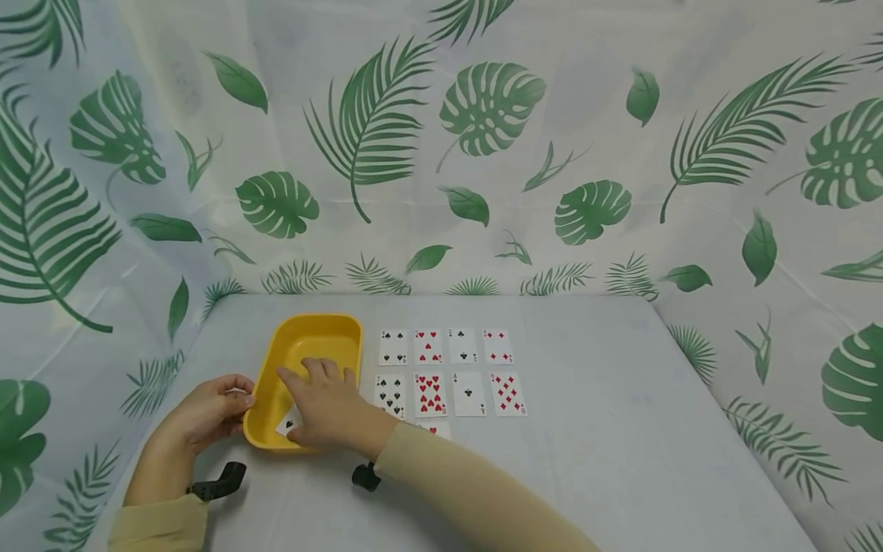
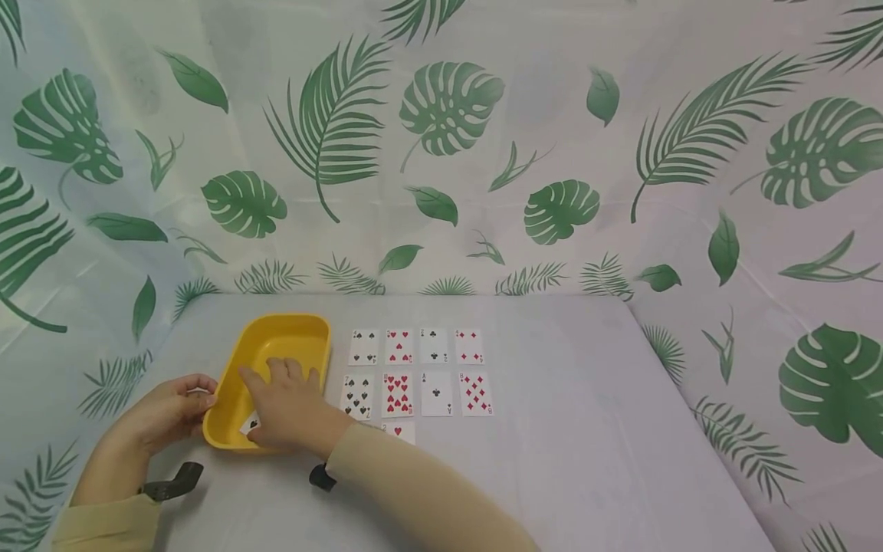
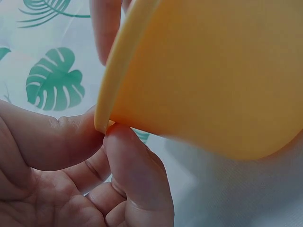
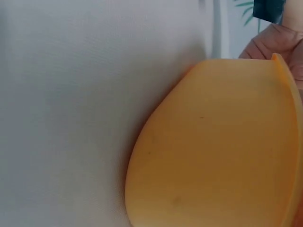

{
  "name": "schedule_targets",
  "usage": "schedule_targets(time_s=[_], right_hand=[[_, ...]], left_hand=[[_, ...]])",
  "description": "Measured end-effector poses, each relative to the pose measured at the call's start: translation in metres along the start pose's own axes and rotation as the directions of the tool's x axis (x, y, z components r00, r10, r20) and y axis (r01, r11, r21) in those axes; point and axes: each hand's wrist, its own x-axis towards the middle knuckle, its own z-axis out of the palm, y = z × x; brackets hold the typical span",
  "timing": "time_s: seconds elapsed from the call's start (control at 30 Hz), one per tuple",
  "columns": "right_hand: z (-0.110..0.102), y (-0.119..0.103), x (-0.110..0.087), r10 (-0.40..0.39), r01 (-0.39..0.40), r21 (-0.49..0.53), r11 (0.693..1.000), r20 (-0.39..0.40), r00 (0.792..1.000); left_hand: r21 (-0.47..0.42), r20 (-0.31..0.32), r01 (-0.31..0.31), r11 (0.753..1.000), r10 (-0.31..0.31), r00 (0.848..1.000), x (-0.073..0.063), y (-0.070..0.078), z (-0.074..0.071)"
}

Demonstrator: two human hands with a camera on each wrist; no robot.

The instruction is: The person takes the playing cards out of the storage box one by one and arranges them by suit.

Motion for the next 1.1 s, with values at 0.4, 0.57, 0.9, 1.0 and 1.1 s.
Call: schedule_targets(time_s=[0.4, 0.57, 0.9, 1.0, 1.1], right_hand=[[0.010, -0.002, 0.013, 0.052, -0.048, -0.087, 0.995, 0.051, 0.997], [0.013, -0.002, 0.015, 0.065, -0.057, -0.118, 0.991, 0.067, 0.996], [0.020, -0.003, 0.020, 0.056, -0.046, -0.147, 0.988, 0.065, 0.996], [0.021, -0.003, 0.021, 0.041, -0.032, -0.139, 0.990, 0.066, 0.997], [0.022, -0.003, 0.022, 0.022, -0.015, -0.109, 0.994, 0.065, 0.998]], left_hand=[[-0.031, 0.025, -0.016, 0.999, 0.017, 1.000, -0.003, 0.002, 0.001], [-0.037, 0.024, -0.014, 0.999, 0.015, 1.000, -0.003, 0.001, 0.002], [-0.044, 0.004, 0.007, 0.999, -0.007, 1.000, -0.003, 0.003, 0.003], [-0.042, 0.005, 0.005, 0.999, -0.005, 1.000, -0.004, 0.003, 0.003], [-0.038, 0.004, 0.002, 0.999, -0.002, 1.000, -0.004, 0.003, 0.003]])
